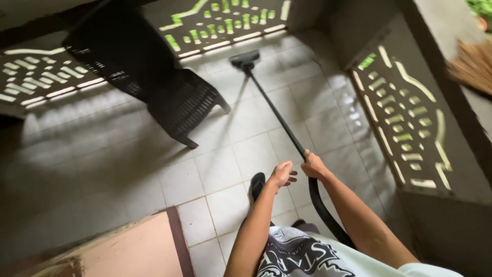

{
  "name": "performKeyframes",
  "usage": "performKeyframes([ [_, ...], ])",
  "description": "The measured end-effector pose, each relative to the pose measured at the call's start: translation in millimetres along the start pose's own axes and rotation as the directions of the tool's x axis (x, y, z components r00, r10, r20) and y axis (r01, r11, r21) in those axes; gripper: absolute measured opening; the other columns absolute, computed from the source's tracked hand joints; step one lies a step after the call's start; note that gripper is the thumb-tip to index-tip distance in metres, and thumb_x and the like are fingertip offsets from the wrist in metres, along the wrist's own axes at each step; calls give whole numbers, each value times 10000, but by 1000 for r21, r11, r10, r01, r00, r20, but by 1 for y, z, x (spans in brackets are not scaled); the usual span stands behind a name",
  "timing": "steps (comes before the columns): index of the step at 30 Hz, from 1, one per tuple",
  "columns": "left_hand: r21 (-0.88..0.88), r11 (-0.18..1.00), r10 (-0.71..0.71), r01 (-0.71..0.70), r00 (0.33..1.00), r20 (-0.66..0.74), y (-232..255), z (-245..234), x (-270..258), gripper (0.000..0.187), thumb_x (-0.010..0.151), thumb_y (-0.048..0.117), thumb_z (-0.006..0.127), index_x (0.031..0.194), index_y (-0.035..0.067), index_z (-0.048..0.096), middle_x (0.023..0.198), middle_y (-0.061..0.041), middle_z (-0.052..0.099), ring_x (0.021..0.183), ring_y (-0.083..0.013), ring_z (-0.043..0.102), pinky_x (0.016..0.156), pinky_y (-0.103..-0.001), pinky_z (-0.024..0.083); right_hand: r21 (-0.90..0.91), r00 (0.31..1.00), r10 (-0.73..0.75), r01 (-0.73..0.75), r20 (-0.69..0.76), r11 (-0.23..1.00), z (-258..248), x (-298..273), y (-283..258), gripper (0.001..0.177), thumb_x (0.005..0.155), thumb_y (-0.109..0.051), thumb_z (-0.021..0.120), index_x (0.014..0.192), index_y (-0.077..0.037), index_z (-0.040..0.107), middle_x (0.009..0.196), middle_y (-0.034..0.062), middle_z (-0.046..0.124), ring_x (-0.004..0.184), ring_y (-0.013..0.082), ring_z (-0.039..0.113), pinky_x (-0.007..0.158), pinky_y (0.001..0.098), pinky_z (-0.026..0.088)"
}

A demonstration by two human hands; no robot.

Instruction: The person vacuums the tiled floor of a balcony, maneuvering around a chair before moving the chair by hand to vacuum the area underneath it.

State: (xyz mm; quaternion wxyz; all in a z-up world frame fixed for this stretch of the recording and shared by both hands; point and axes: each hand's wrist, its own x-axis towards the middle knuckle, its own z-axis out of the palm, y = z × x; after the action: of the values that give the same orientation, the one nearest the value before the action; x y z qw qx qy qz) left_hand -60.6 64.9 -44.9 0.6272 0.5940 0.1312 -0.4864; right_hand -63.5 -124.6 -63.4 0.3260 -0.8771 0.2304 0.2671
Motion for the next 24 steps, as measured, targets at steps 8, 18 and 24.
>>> performKeyframes([
  [8,-34,999,-37,41,993,114,-87,93,-25,488,1030,396,487,1459,168,524,1145,-107,714,769,-186,686,591,-285,444,-235,994,-111,104,-17,966,33,-132,115,808,819,-110,556,1575,-88,272,1102,263,705,1037,460,672,883,518,543],
  [18,264,961,-127,85,981,145,-206,172,-45,301,1031,295,532,1258,100,568,892,-18,640,643,-145,586,530,-299,452,-263,994,-55,79,100,961,59,-307,171,765,863,-128,542,1560,-90,230,1015,253,726,942,472,698,820,543,561],
  [24,436,893,-167,112,982,90,-206,176,-68,294,974,317,531,1226,209,640,803,15,672,610,-147,581,514,-312,399,-217,986,-90,119,139,969,72,-330,174,826,843,-122,568,1559,1,175,978,287,715,913,486,701,804,553,561],
])
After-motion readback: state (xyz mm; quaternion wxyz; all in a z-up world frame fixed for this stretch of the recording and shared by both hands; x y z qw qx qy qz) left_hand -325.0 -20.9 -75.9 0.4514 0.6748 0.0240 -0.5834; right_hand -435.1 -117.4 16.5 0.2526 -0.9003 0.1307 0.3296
